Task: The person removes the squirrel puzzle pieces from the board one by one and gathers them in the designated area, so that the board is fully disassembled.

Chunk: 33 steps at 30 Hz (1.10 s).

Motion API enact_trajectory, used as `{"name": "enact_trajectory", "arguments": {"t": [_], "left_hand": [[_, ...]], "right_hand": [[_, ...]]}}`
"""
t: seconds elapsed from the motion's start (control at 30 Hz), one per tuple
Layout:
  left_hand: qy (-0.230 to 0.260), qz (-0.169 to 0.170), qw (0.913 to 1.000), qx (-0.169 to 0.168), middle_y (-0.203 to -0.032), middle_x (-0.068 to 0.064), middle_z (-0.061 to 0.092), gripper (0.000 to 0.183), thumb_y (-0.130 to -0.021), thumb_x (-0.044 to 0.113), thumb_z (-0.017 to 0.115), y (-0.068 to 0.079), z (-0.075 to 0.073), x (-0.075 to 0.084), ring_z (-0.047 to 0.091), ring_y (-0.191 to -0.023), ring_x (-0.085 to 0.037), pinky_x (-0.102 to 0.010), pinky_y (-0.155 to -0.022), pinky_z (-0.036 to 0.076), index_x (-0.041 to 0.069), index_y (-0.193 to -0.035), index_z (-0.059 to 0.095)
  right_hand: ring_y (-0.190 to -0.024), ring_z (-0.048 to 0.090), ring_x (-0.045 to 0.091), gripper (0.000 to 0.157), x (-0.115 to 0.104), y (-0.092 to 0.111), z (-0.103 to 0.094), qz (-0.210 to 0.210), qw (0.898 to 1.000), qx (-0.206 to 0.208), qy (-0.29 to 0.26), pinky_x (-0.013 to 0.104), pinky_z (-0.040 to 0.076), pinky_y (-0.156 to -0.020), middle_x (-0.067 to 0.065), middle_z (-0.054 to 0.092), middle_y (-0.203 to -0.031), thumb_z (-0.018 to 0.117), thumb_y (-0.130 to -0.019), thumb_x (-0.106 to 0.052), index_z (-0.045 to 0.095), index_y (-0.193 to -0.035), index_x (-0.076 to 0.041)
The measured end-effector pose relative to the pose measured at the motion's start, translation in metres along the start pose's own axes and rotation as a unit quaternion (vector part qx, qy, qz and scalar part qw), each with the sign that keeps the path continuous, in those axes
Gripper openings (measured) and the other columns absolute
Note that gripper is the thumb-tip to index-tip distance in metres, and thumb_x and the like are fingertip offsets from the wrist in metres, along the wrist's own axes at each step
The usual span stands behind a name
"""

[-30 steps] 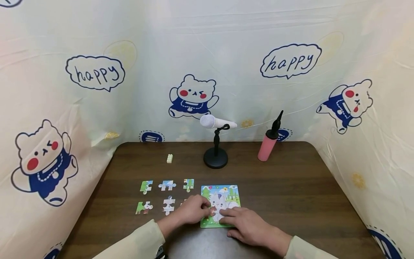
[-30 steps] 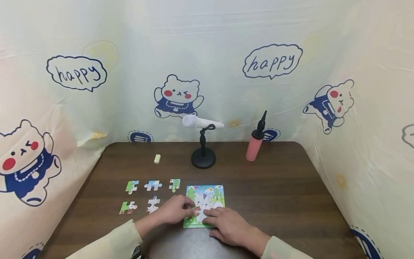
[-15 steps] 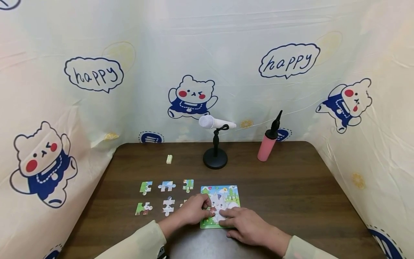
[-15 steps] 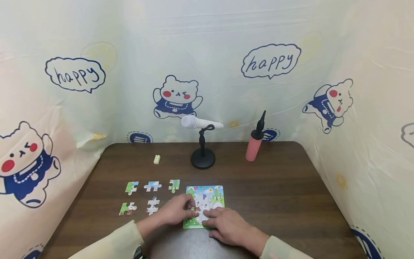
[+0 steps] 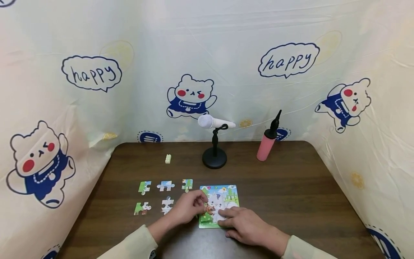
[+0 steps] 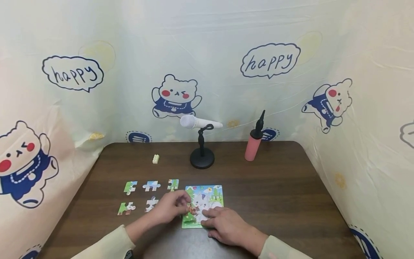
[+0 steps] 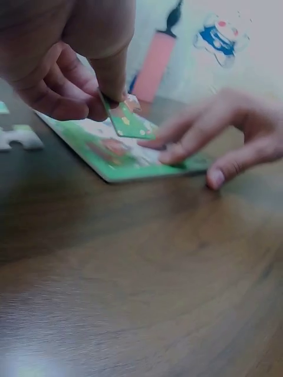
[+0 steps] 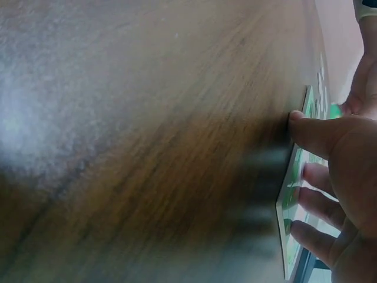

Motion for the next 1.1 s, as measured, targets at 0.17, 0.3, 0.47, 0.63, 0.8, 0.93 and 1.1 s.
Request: {"name": "enact_trajectory", "arguments": {"t": [0.17, 0.3, 0.47, 0.63, 0.8, 0.93, 1.1], "left_hand": [[0.017, -0.007, 0.9996, 0.020, -0.087, 0.001, 0.069, 0.013, -0.092, 0.007, 0.073, 0.023, -0.027, -0.010, 0.061, -0.076, -0.010, -0.025, -0.067, 0.051, 0.004, -0.105, 0.073], [0.018, -0.023, 0.9991, 0.031, -0.090, 0.000, 0.071, 0.017, -0.094, 0.009, 0.072, 0.045, -0.048, -0.022, 0.062, -0.077, -0.008, -0.024, -0.068, 0.051, 0.003, -0.110, 0.074], [0.060, -0.041, 0.9969, 0.031, -0.089, -0.005, 0.072, 0.023, -0.094, 0.009, 0.073, 0.075, -0.071, -0.036, 0.063, -0.070, -0.011, -0.028, -0.058, 0.052, -0.002, -0.113, 0.071], [0.062, -0.083, 0.9943, 0.025, -0.088, -0.007, 0.070, 0.024, -0.093, 0.011, 0.073, 0.101, -0.093, -0.059, 0.060, -0.066, -0.013, -0.032, -0.053, 0.052, -0.003, -0.113, 0.071], [0.036, -0.144, 0.9887, 0.017, -0.086, -0.006, 0.068, 0.023, -0.092, 0.013, 0.075, 0.125, -0.113, -0.087, 0.061, -0.069, -0.014, -0.033, -0.054, 0.053, 0.000, -0.111, 0.072], [0.001, -0.167, 0.9855, 0.033, -0.084, -0.004, 0.065, 0.018, -0.091, 0.011, 0.075, 0.136, -0.120, -0.101, 0.058, -0.067, -0.013, -0.032, -0.053, 0.051, 0.003, -0.107, 0.073], [-0.059, -0.144, 0.9864, 0.052, -0.080, 0.002, 0.064, 0.013, -0.087, 0.011, 0.079, 0.141, -0.119, -0.110, 0.054, -0.068, -0.003, -0.025, -0.060, 0.048, 0.008, -0.099, 0.074]], "right_hand": [[-0.130, 0.059, 0.018, 0.039, 0.001, -0.001, 0.001, 0.006, 1.000, -0.010, 0.004, 0.040, 0.051, -0.103, 0.003, 0.059, -0.148, 0.068, -0.099, -0.034, 0.068, -0.136, -0.024], [-0.129, 0.059, 0.019, 0.039, 0.002, -0.001, -0.001, 0.010, 1.000, -0.008, 0.010, 0.040, 0.051, -0.103, 0.003, 0.059, -0.147, 0.070, -0.098, -0.034, 0.069, -0.135, -0.025], [-0.129, 0.059, 0.019, 0.039, 0.002, -0.002, -0.002, 0.013, 1.000, -0.012, 0.003, 0.041, 0.051, -0.103, 0.003, 0.060, -0.147, 0.071, -0.097, -0.034, 0.069, -0.135, -0.025], [-0.130, 0.059, 0.019, 0.039, 0.001, -0.002, 0.002, 0.014, 1.000, -0.011, -0.001, 0.040, 0.051, -0.104, 0.002, 0.060, -0.147, 0.071, -0.097, -0.034, 0.069, -0.135, -0.025], [-0.132, 0.057, 0.018, 0.040, 0.001, -0.003, 0.003, 0.018, 1.000, -0.014, -0.009, 0.041, 0.050, -0.105, 0.001, 0.058, -0.148, 0.070, -0.098, -0.035, 0.068, -0.136, -0.026], [-0.133, 0.057, 0.018, 0.040, 0.002, -0.002, 0.003, 0.023, 1.000, -0.016, -0.011, 0.042, 0.050, -0.105, 0.000, 0.058, -0.149, 0.069, -0.098, -0.036, 0.067, -0.137, -0.027], [-0.132, 0.057, 0.018, 0.040, 0.003, -0.001, 0.004, 0.025, 1.000, -0.017, -0.008, 0.042, 0.050, -0.105, 0.000, 0.058, -0.149, 0.070, -0.098, -0.036, 0.067, -0.137, -0.027]]}}
Point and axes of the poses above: each hand's wrist, its own y-axis away from the middle knuckle, its own z-axis out of the palm, x = y × z, the point moved 2 cm from there along -y, towards the middle knuckle
